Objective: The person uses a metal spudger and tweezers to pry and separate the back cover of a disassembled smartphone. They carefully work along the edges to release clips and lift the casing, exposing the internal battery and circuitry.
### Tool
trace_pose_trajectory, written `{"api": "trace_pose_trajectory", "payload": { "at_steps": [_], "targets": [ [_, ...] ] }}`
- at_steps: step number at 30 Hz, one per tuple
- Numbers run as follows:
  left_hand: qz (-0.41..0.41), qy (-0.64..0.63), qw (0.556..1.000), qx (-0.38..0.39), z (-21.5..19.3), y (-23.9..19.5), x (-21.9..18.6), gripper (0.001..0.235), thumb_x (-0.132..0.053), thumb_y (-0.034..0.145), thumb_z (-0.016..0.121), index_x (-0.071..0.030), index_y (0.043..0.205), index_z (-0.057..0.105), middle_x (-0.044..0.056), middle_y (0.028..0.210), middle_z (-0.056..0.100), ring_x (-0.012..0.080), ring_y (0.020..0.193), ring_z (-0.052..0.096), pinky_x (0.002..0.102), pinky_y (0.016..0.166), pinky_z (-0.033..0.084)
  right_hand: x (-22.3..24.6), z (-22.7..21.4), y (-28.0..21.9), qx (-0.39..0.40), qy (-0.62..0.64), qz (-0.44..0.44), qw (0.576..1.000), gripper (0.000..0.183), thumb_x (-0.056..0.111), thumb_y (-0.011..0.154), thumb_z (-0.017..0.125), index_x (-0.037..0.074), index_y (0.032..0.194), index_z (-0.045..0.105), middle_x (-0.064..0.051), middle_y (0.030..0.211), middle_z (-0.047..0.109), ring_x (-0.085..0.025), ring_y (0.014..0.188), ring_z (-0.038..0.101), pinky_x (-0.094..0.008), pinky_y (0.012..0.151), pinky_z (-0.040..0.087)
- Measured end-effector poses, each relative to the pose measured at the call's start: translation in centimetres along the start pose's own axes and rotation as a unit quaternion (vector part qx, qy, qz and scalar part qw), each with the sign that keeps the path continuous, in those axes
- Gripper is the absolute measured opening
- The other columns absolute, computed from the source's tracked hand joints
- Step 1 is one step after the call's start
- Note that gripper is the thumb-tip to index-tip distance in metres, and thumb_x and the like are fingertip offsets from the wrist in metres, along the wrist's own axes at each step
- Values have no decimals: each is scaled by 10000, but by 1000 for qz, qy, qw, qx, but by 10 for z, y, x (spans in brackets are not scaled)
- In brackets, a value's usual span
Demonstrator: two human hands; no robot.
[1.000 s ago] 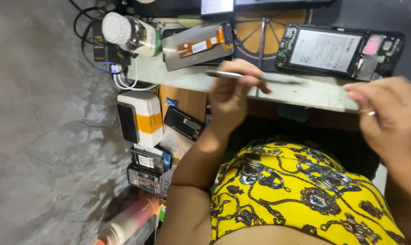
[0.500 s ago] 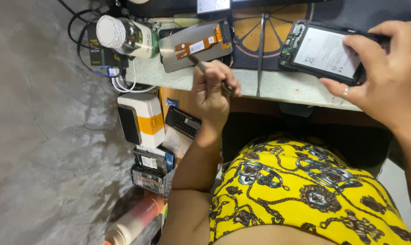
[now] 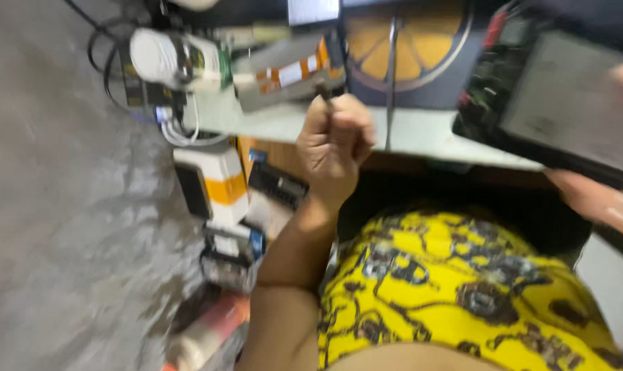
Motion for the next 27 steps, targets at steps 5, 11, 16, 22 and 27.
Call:
{"api": "trace_pose_trajectory", "payload": {
  "at_steps": [5,11,16,22,27],
  "targets": [
    [60,48,985,157,14,-6,-54,369,-365,1129,567,-10,1032,601,112,858,637,119,607,533,243,547,402,6,9,6,-1,-29,-74,997,719,70,851,861,11,1442,456,-223,1358,501,-332,1225,605,-384,1021,524],
    [8,-7,988,155,20,-8,-63,350,-356,1135,589,-9,1089,602,132,849,633,90,618,504,209,551,359,-4,-9,-7,0,-43,-79,996,710,101,824,882,15,1409,490,-226,1345,512,-337,1217,597,-406,987,530],
    [15,-20,992,122,16,-10,-60,363,-371,1114,593,-12,1065,591,118,835,633,64,542,444,188,502,309,-6,2,-3,-5,-51,-86,995,703,126,801,900,18,1381,518,-228,1334,521,-342,1210,590,-424,959,535],
    [65,-44,995,68,7,-10,-45,394,-355,1108,606,-29,891,560,101,897,576,83,520,416,224,473,354,0,10,3,9,-46,-85,995,696,157,774,922,22,1347,552,-230,1320,532,-348,1202,582,-445,924,540],
    [125,54,990,41,2,7,-17,595,-496,1116,425,-32,780,585,101,947,519,118,659,439,241,618,399,-18,-5,16,-15,-83,-87,993,691,182,752,940,25,1320,580,-232,1309,541,-353,1196,576,-463,896,545]
  ]
}}
Point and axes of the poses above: each hand's wrist, its own y-axis towards the middle knuckle, its own z-axis out of the palm, x = y × z, the point moved 1 cm from there along y, towards the middle knuckle
